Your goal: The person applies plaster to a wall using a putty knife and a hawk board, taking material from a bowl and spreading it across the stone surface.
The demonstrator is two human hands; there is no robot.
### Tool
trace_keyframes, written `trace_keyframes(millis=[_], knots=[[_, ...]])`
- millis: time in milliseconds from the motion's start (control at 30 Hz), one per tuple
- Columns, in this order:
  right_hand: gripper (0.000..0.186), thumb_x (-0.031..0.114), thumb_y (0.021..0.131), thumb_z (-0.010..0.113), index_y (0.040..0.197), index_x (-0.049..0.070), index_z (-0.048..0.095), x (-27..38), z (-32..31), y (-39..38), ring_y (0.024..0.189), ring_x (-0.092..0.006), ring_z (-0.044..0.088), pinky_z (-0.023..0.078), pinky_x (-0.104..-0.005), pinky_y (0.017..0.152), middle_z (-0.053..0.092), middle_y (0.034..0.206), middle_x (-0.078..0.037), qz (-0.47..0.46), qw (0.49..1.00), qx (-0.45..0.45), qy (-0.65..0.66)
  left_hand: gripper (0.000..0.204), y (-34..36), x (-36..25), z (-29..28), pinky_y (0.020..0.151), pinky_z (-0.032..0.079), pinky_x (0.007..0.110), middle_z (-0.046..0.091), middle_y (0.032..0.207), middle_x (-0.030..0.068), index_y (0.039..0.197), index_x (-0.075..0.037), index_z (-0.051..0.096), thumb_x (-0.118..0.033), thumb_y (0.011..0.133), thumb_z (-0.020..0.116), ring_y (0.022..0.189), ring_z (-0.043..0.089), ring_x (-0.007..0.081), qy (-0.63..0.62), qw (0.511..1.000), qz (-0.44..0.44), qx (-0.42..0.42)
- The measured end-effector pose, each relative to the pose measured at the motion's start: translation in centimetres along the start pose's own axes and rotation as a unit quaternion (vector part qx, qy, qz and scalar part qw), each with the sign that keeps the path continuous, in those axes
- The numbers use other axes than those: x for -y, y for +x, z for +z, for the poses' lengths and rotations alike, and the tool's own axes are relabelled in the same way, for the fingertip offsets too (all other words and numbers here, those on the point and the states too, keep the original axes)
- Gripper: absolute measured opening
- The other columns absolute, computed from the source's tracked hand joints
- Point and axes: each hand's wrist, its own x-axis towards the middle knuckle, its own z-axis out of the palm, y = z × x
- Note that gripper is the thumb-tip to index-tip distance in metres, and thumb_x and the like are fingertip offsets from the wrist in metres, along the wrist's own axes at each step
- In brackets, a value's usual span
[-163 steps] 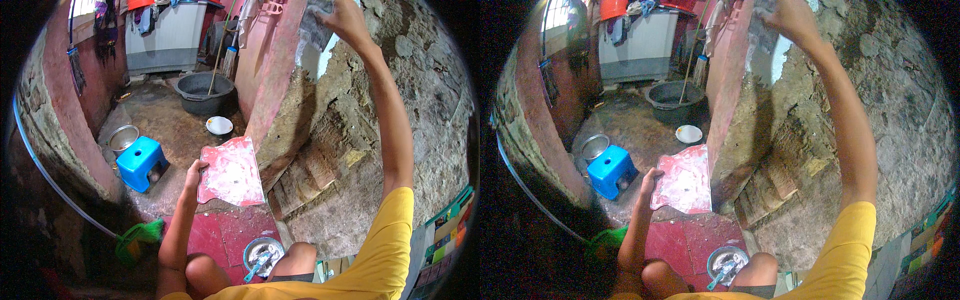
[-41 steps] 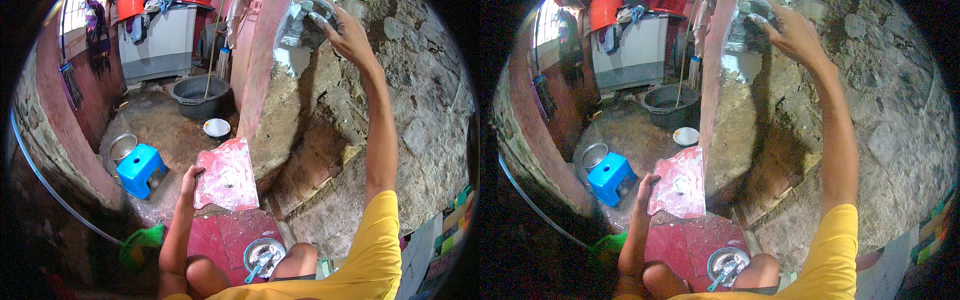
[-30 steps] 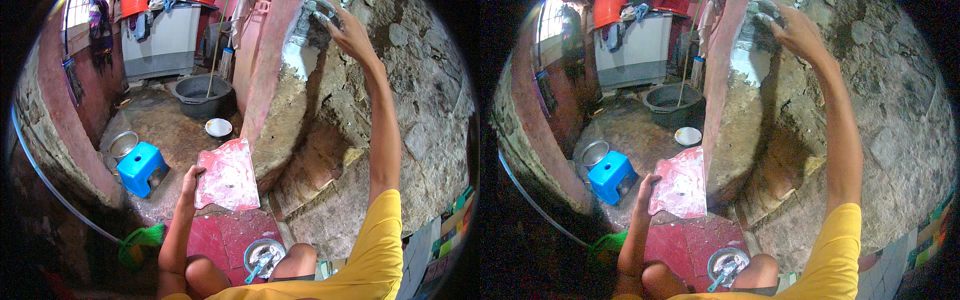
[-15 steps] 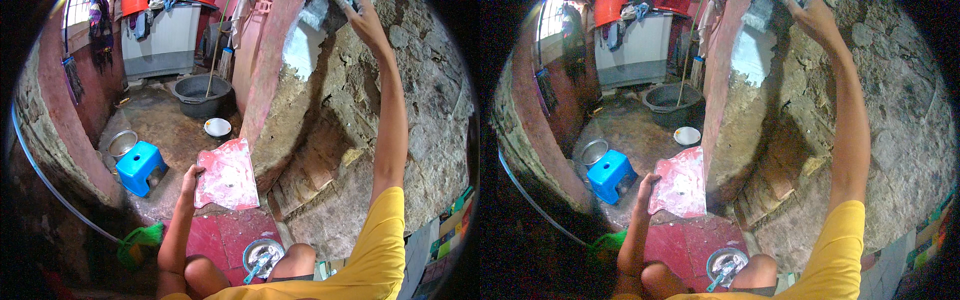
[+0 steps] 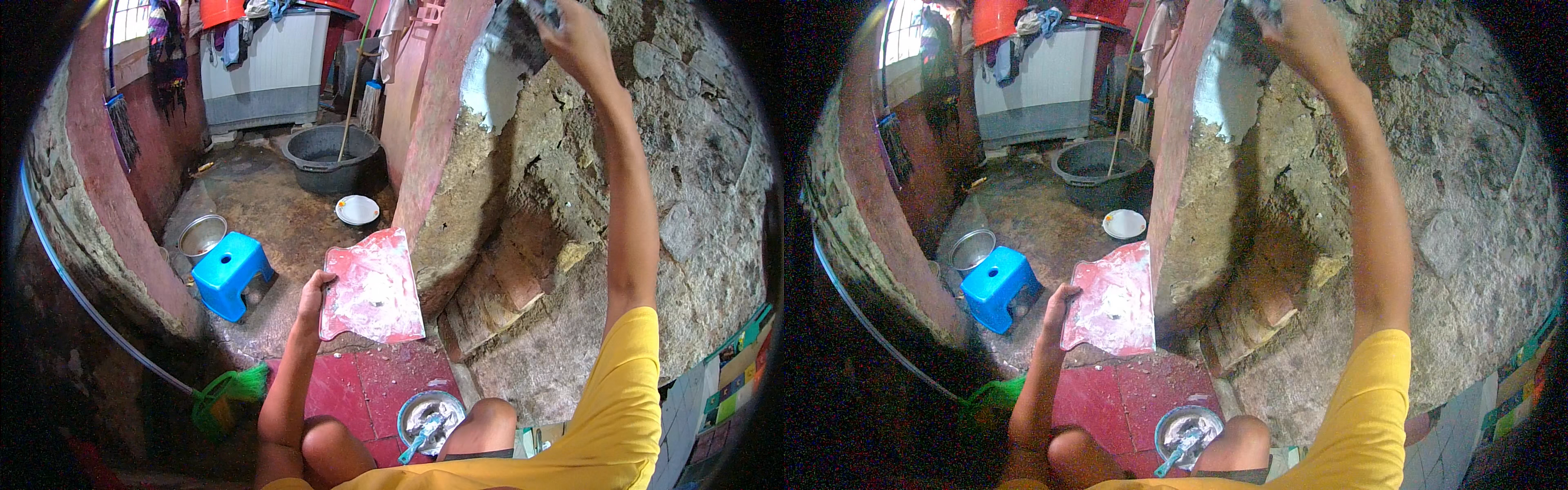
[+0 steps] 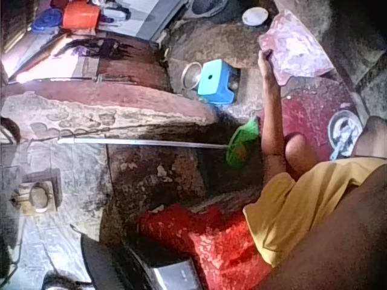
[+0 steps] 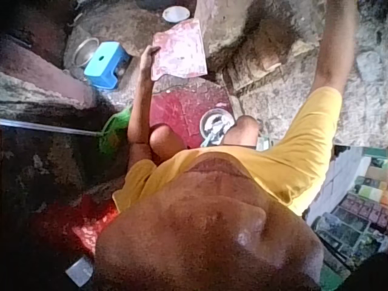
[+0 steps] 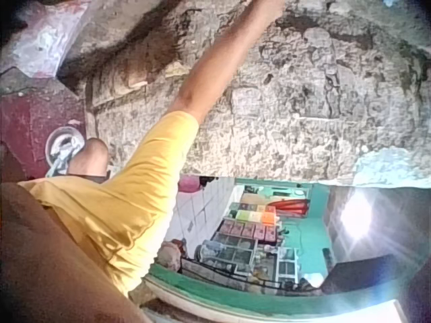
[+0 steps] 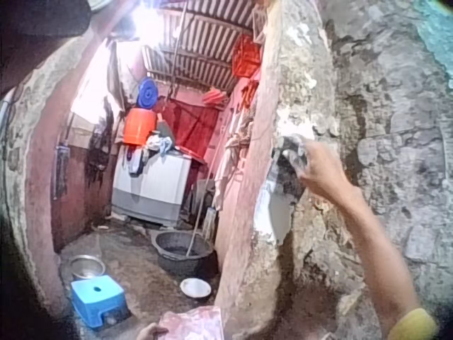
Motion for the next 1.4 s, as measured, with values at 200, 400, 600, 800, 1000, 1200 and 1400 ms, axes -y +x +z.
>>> trace_keyframes(millis=[200,400,600,800,1000,1200,1400], knots=[[0.019,0.016,0.073,0.052,0.084,0.001,0.057,0.7,-2.3,2.4,0.069,-0.0374,0.055,0.043,-0.0408,0.059,0.056,0.072,-0.022,-0.031,0.996,-0.057,-0.062,0.022,0.4,0.1,0.5,0.058,0.049,0.032,0.056,0.067,0.0125,0.078,0.001,0.053,-0.019,0.071,0.049,0.055,0.056,0.0231,0.006,1.000,-0.015,0.014],[0.012,0.007,0.060,0.053,0.069,-0.001,0.055,3.4,1.2,3.5,0.062,-0.0384,0.054,0.043,-0.0430,0.054,0.052,0.062,-0.023,-0.077,0.983,0.102,-0.133,0.023,0.8,0.2,-0.4,0.057,0.049,0.032,0.056,0.068,0.0122,0.078,0.002,0.052,-0.019,0.070,0.049,0.055,0.056,0.0226,0.024,1.000,0.002,-0.010],[0.010,0.002,0.053,0.052,0.062,-0.002,0.055,3.8,3.4,3.5,0.064,-0.0379,0.055,0.045,-0.0426,0.056,0.054,0.065,-0.023,-0.127,0.959,0.122,-0.221,0.025,1.0,0.1,-0.7,0.058,0.049,0.033,0.056,0.069,0.0139,0.080,0.004,0.052,-0.019,0.070,0.049,0.057,0.057,0.0234,0.013,1.000,-0.006,0.005],[0.010,0.001,0.053,0.051,0.062,-0.003,0.054,1.2,3.1,5.0,0.062,-0.0390,0.054,0.044,-0.0429,0.054,0.052,0.062,-0.024,-0.127,0.963,0.121,-0.202,0.026,0.0,-0.1,0.5,0.058,0.050,0.035,0.056,0.068,0.0147,0.081,0.004,0.051,-0.019,0.069,0.049,0.058,0.057,0.0247,-0.002,1.000,-0.025,0.008],[0.010,0.004,0.054,0.050,0.061,-0.002,0.052,-0.3,0.4,7.2,0.059,-0.0398,0.052,0.040,-0.0444,0.052,0.051,0.060,-0.024,-0.085,0.974,0.000,-0.210,0.023,0.1,0.0,0.3,0.058,0.049,0.033,0.056,0.069,0.0134,0.080,0.003,0.051,-0.018,0.070,0.048,0.056,0.056,0.0233,0.004,1.000,0.008,0.000],[0.010,0.006,0.061,0.051,0.068,0.000,0.054,1.2,1.7,5.0,0.065,-0.0380,0.054,0.043,-0.0423,0.056,0.052,0.063,-0.023,-0.154,0.981,0.041,-0.112,0.023,-0.2,0.0,0.7,0.056,0.048,0.032,0.056,0.069,0.0127,0.078,0.003,0.052,-0.018,0.070,0.048,0.055,0.056,0.0226,0.010,1.000,0.005,0.000],[0.008,0.000,0.056,0.050,0.062,-0.004,0.049,0.4,3.2,4.3,0.062,-0.0400,0.051,0.042,-0.0439,0.056,0.049,0.059,-0.023,-0.189,0.969,0.009,-0.160,0.026,-0.3,-0.1,0.9,0.057,0.049,0.033,0.057,0.072,0.0144,0.082,0.004,0.052,-0.020,0.070,0.048,0.056,0.057,0.0241,0.015,1.000,-0.006,0.007]])
